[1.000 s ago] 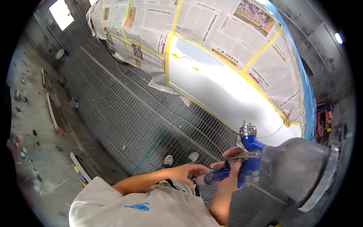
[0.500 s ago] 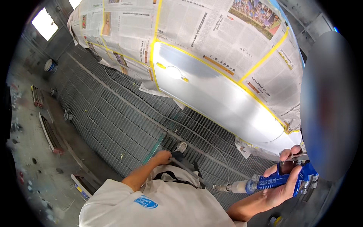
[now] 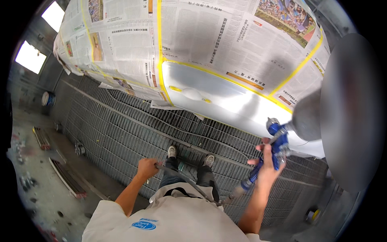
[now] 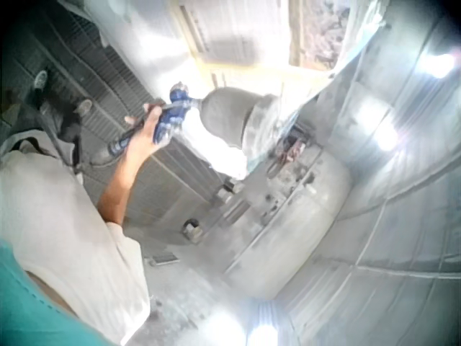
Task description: The person wipes a section of a white car hood with a cloth, then uses a spray gun to apply a coat of white paint. The car is masked with newspaper and tape to protect surrounding areas. The person moves around the vehicle to ensure even coverage.
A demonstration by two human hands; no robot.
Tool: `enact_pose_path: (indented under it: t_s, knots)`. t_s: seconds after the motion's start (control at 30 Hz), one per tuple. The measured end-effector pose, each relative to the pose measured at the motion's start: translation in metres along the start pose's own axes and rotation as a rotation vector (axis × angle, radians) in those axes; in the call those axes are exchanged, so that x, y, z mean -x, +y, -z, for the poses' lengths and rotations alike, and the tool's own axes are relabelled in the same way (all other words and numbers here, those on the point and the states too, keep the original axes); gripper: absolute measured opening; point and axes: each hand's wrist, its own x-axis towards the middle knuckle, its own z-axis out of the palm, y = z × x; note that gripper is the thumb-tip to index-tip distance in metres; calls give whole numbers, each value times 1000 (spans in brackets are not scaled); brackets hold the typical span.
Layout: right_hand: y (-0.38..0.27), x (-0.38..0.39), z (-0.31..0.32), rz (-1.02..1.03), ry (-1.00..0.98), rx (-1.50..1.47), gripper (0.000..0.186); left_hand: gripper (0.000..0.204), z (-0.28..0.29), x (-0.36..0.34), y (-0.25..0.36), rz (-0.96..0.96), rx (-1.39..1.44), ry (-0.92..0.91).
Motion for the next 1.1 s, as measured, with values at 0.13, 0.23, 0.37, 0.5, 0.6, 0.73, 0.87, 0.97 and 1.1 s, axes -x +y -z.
enact_pose_path:
  t_s: [0.13, 0.23, 0.37, 0.5, 0.6, 0.73, 0.87, 0.97, 1.1]
  knots:
    - [18, 16, -79, -131, -140, -23, 28, 34, 29, 18, -76, 100, 71, 23]
    - [26, 35, -129, -199, -325, -189, 28, 32, 42, 26, -118, 142, 93, -40]
    - [22, 51, -162, -245, -411, -182, 33, 31, 42, 24, -148, 105, 101, -88]
    - [19, 51, -161, -213, -284, -149, 30, 32, 27, 8, -159, 103, 143, -146]
    - [23, 44, -146, -135, -118, -41, 26, 31, 16, -7, -157, 50, 163, -190]
    - [40, 49, -116, -58, 35, 20, 28, 27, 12, -25, -141, -48, 213, -342]
    - [64, 79, -86, -112, 30, -59, 34, 32, 12, -50, -114, -284, 211, -388]
    - [79, 103, -70, -201, -57, -163, 36, 32, 0, -72, -88, -212, 357, -416]
    - [83, 115, -63, -240, -63, -148, 39, 28, -28, -79, -66, -261, 371, -556]
